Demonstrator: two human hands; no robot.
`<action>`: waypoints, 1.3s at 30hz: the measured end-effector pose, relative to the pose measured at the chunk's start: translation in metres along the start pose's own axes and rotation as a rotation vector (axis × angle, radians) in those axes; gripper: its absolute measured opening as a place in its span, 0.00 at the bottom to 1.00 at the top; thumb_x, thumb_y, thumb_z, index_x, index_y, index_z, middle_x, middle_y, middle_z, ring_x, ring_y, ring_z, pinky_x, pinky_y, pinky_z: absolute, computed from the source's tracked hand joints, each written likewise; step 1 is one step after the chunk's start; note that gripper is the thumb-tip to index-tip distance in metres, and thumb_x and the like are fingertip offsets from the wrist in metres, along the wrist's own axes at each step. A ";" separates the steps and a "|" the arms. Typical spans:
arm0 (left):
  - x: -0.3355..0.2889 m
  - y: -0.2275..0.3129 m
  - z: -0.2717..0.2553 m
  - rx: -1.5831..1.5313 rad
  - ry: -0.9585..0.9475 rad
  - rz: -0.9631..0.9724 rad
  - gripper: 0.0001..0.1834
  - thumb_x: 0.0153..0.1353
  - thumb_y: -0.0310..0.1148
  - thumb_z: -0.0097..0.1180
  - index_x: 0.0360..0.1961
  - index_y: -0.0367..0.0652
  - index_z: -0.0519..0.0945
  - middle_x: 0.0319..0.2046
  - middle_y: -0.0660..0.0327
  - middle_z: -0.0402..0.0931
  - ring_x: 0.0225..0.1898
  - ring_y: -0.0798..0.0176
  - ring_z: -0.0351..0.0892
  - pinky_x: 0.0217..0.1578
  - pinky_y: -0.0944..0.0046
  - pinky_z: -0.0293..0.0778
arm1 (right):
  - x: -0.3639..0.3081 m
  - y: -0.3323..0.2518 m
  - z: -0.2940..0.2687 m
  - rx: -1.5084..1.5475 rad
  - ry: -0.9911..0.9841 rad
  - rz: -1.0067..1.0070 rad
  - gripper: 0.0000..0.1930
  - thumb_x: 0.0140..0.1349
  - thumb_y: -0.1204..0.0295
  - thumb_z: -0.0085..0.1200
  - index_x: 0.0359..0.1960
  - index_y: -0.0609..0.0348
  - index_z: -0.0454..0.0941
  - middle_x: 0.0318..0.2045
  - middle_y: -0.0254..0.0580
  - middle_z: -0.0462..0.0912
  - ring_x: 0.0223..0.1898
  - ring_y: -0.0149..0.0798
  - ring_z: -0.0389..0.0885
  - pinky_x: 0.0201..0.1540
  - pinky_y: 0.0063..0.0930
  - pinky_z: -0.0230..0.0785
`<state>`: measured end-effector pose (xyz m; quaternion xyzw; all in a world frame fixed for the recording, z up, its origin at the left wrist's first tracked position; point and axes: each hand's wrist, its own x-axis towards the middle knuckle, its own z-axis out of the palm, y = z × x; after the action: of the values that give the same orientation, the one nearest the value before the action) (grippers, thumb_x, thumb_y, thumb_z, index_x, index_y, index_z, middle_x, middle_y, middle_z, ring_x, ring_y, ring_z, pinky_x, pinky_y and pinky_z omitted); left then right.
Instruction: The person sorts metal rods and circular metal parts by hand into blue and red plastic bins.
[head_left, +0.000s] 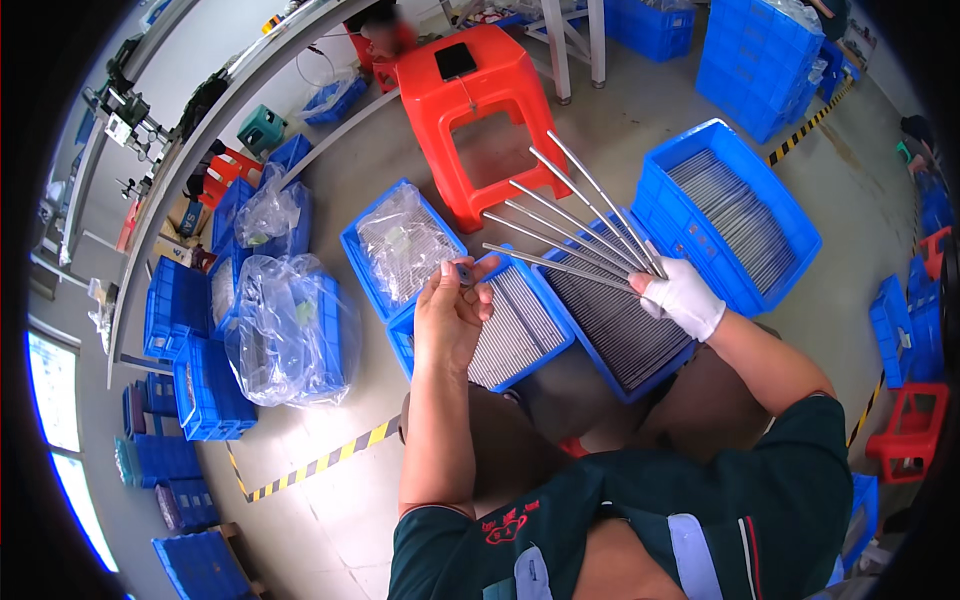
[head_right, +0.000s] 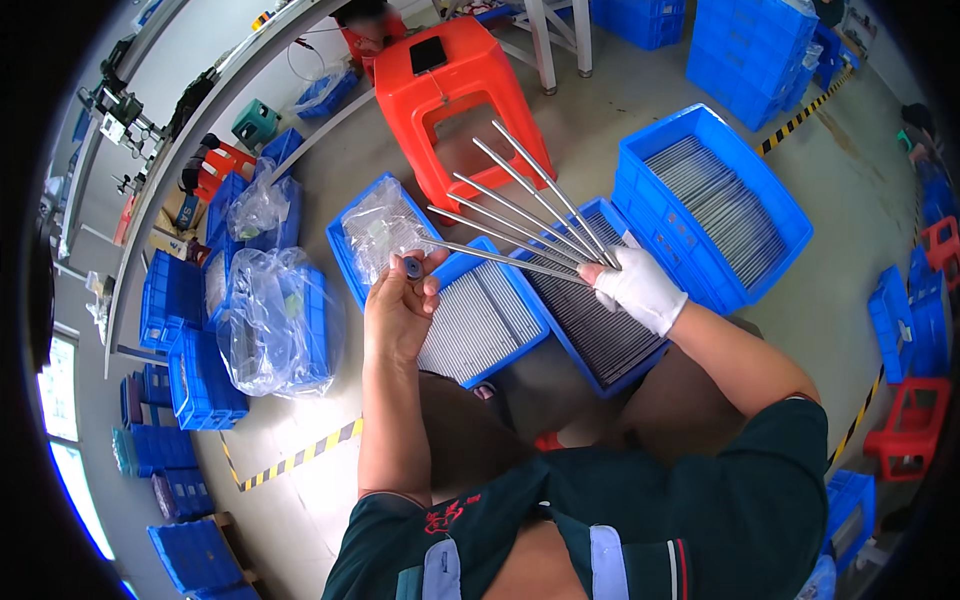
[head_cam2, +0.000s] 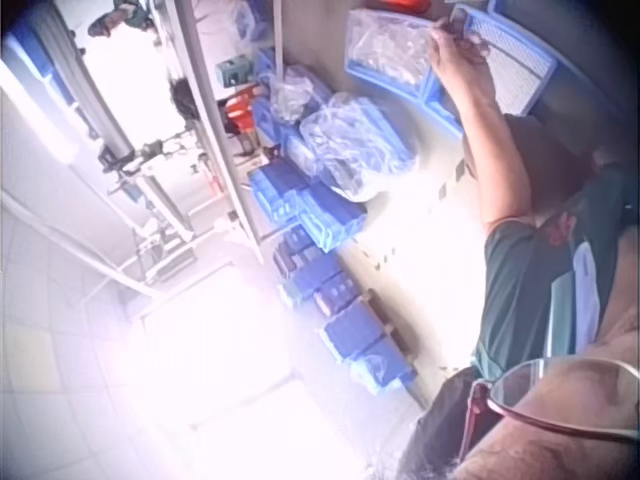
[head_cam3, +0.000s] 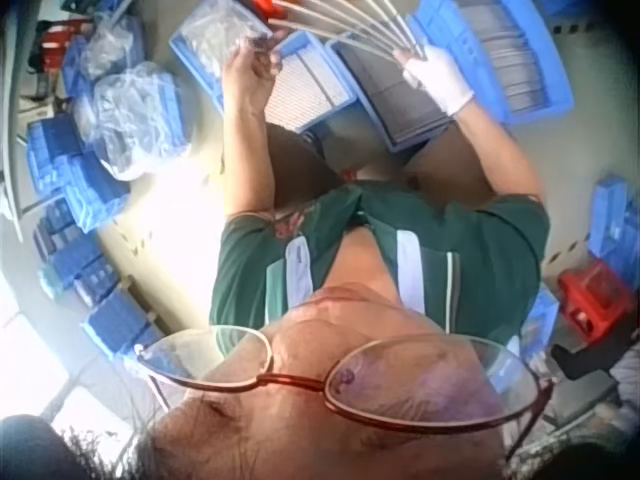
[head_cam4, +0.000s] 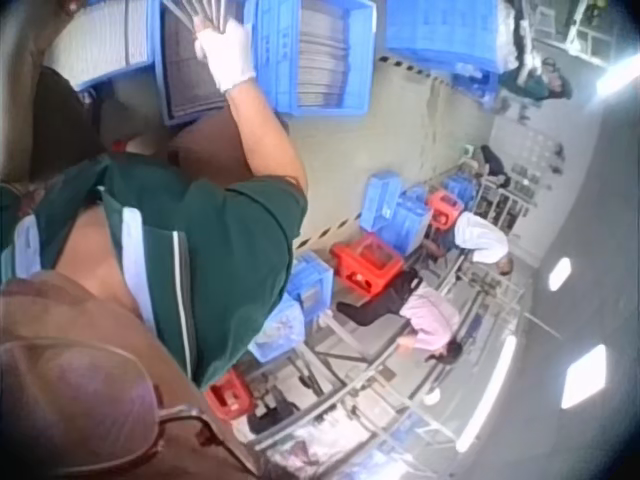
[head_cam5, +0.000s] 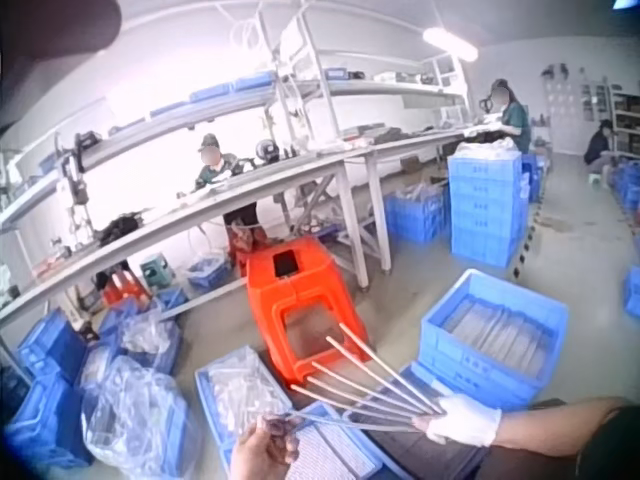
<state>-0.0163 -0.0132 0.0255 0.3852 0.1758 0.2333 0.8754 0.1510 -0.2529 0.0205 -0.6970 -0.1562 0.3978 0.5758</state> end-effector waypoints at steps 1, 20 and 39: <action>0.000 0.001 0.000 -0.006 0.003 -0.023 0.17 0.68 0.41 0.39 0.41 0.35 0.70 0.39 0.46 0.76 0.23 0.65 0.73 0.21 0.70 0.69 | -0.002 0.001 -0.001 -0.062 -0.038 -0.079 0.09 0.59 0.71 0.54 0.31 0.66 0.74 0.19 0.33 0.72 0.18 0.24 0.67 0.19 0.19 0.59; -0.007 0.010 0.002 0.183 -0.121 0.009 0.20 0.66 0.41 0.45 0.45 0.32 0.71 0.37 0.45 0.77 0.22 0.66 0.75 0.18 0.73 0.70 | -0.012 0.000 0.005 -0.721 0.261 -0.667 0.10 0.54 0.67 0.59 0.28 0.61 0.75 0.16 0.48 0.76 0.19 0.48 0.76 0.21 0.35 0.66; -0.012 0.006 0.007 0.399 -0.291 0.062 0.17 0.60 0.33 0.55 0.45 0.33 0.69 0.42 0.47 0.76 0.28 0.65 0.78 0.29 0.69 0.74 | -0.016 -0.006 0.011 -0.850 0.230 -0.794 0.09 0.52 0.72 0.60 0.27 0.63 0.73 0.17 0.48 0.75 0.18 0.48 0.75 0.21 0.34 0.65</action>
<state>-0.0246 -0.0205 0.0366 0.5851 0.0785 0.1627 0.7906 0.1341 -0.2550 0.0320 -0.7934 -0.4873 -0.0236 0.3639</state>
